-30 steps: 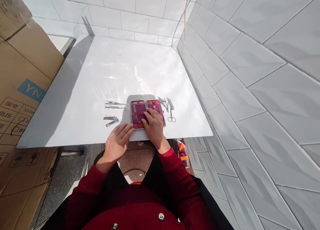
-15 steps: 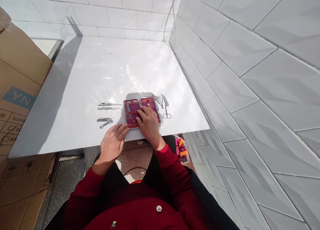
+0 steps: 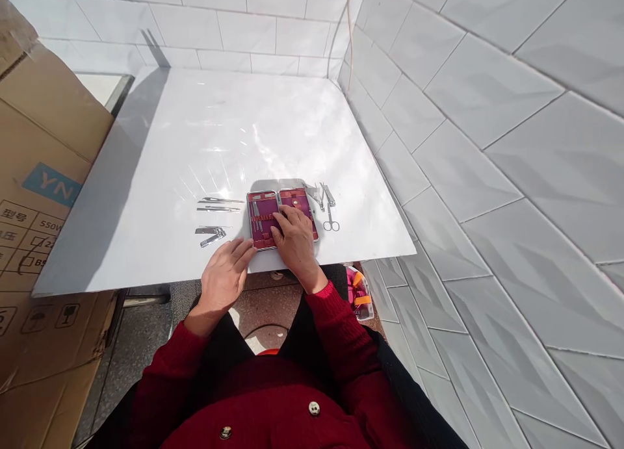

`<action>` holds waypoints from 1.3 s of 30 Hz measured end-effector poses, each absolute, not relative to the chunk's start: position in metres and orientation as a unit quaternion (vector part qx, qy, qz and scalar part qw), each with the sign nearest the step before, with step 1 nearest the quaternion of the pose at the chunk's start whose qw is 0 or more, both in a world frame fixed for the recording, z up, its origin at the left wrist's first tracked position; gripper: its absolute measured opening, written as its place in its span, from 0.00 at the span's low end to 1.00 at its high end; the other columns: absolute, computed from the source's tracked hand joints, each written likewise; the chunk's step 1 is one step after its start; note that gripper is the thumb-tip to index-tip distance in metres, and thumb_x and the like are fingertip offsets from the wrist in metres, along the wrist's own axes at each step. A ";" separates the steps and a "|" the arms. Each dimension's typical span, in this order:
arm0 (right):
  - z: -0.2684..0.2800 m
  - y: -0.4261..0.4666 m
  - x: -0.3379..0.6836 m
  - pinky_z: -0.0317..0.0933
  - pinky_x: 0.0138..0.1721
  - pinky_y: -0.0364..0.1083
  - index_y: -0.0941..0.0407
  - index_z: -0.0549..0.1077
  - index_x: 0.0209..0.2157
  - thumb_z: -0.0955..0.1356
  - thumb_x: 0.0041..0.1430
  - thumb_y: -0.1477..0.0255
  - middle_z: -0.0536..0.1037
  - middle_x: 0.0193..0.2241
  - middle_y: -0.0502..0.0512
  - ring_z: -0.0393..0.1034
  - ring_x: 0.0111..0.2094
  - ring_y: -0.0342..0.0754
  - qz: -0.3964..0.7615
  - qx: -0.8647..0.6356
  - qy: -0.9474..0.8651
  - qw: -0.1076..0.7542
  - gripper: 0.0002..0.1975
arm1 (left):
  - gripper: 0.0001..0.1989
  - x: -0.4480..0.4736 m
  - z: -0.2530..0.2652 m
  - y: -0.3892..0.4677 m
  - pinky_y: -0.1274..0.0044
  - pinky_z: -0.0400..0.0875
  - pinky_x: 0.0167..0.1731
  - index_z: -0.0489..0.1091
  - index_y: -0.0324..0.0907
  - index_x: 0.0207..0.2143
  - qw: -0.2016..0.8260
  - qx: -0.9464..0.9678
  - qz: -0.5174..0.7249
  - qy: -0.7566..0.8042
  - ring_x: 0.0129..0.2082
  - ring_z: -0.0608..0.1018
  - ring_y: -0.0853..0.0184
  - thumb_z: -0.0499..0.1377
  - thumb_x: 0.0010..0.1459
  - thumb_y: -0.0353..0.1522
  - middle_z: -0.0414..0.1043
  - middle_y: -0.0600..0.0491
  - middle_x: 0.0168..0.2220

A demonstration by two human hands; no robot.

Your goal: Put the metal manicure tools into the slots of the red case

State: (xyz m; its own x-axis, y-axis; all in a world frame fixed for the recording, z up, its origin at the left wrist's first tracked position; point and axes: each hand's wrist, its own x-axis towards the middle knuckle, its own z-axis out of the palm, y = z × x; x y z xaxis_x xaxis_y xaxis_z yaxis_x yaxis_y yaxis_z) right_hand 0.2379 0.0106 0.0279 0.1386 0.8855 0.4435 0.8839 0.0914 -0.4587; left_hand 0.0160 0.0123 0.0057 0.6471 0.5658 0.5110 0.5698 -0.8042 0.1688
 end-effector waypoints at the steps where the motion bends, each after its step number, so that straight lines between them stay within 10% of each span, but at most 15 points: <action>1: 0.028 0.011 0.238 0.59 0.67 0.61 0.55 0.80 0.57 0.65 0.73 0.68 0.76 0.63 0.63 0.66 0.65 0.60 0.001 -0.673 -0.657 0.341 0.18 | 0.24 0.016 0.005 0.012 0.59 0.66 0.67 0.71 0.44 0.65 -0.001 -0.908 -0.273 -0.316 0.67 0.72 0.56 0.53 0.70 0.26 0.74 0.48 0.64; 39: 0.096 0.099 0.174 0.56 0.50 0.53 0.56 0.83 0.36 0.65 0.72 0.74 0.83 0.39 0.61 0.71 0.42 0.55 0.043 -0.601 -0.790 0.112 0.14 | 0.22 0.017 -0.005 0.009 0.55 0.72 0.63 0.71 0.40 0.64 -0.012 -0.898 -0.334 -0.285 0.67 0.73 0.51 0.53 0.71 0.26 0.75 0.44 0.64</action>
